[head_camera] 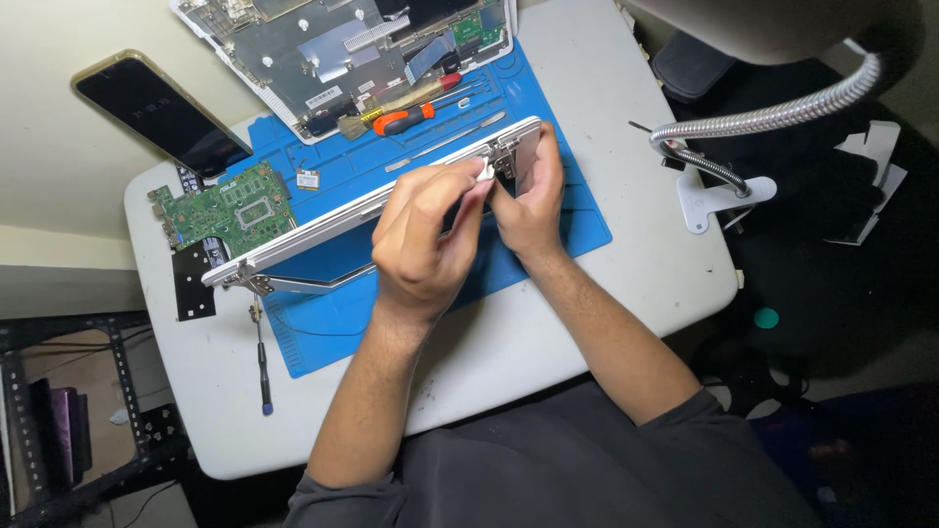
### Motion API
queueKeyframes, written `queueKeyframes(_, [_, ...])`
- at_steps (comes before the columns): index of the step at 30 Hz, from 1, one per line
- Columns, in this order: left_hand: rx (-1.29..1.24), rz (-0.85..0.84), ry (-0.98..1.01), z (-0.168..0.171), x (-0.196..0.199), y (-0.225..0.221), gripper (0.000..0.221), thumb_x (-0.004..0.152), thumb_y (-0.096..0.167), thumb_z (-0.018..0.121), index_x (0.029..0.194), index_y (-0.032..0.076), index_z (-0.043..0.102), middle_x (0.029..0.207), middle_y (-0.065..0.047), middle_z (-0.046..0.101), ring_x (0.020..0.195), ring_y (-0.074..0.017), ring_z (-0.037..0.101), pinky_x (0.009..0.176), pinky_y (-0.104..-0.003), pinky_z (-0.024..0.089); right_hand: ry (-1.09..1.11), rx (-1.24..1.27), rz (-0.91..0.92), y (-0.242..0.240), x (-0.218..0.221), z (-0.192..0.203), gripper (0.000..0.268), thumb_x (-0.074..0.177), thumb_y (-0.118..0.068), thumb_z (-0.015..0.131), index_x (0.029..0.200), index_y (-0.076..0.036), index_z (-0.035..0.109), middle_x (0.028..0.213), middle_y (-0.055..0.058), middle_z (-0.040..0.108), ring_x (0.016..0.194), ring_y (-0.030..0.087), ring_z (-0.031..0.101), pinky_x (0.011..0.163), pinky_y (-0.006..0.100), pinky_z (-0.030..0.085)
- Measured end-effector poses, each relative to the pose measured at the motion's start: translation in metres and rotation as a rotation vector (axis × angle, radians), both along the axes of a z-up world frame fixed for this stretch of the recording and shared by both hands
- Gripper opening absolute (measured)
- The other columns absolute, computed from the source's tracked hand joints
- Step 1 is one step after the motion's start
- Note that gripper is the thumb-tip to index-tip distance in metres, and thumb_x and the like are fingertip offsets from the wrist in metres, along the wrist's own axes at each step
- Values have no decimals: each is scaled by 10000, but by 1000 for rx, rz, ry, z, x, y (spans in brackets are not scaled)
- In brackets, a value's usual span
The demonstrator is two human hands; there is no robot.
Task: Attaching and aligning a laptop screen to its body, including cleaning the components with a brush.
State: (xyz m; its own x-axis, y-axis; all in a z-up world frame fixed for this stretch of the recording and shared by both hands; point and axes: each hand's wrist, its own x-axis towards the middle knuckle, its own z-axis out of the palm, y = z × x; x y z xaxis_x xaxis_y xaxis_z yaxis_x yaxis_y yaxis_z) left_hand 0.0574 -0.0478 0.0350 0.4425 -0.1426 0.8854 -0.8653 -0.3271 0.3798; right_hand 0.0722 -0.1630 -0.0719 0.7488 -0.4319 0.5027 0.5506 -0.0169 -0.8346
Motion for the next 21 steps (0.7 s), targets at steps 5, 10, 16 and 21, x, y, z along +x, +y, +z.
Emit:
queueKeyframes(5, [26,-16,-37,4,3,-9,67,926,-27,754,964,6,709,935,-125,788,785,-287,758,712,-367,641,67,-4,-55,3,-3,3,361,827,-160,771,1047,-132,487,877,5,520,856,82,499,812,284,477])
queueKeyframes(10, [96,26,-69,6,2,-8,50,933,-36,737,963,0,719,921,-130,785,776,-277,754,694,-360,644,92,-3,-87,6,-3,5,368,776,-149,767,1019,-142,491,841,5,531,822,73,504,774,272,472])
queueKeyframes(16, [161,75,-134,1,6,-4,80,897,-40,784,942,10,742,882,-103,781,734,-248,727,652,-343,634,99,-2,-100,5,-2,-3,381,767,-190,776,1016,-153,489,827,1,509,826,80,476,753,278,465])
queueKeyframes(21, [208,114,-287,-6,10,0,44,929,8,769,933,52,773,951,-85,802,752,-217,685,662,-314,619,120,-19,-128,6,-5,-3,389,754,-184,766,1018,-145,483,820,19,494,825,86,483,746,268,455])
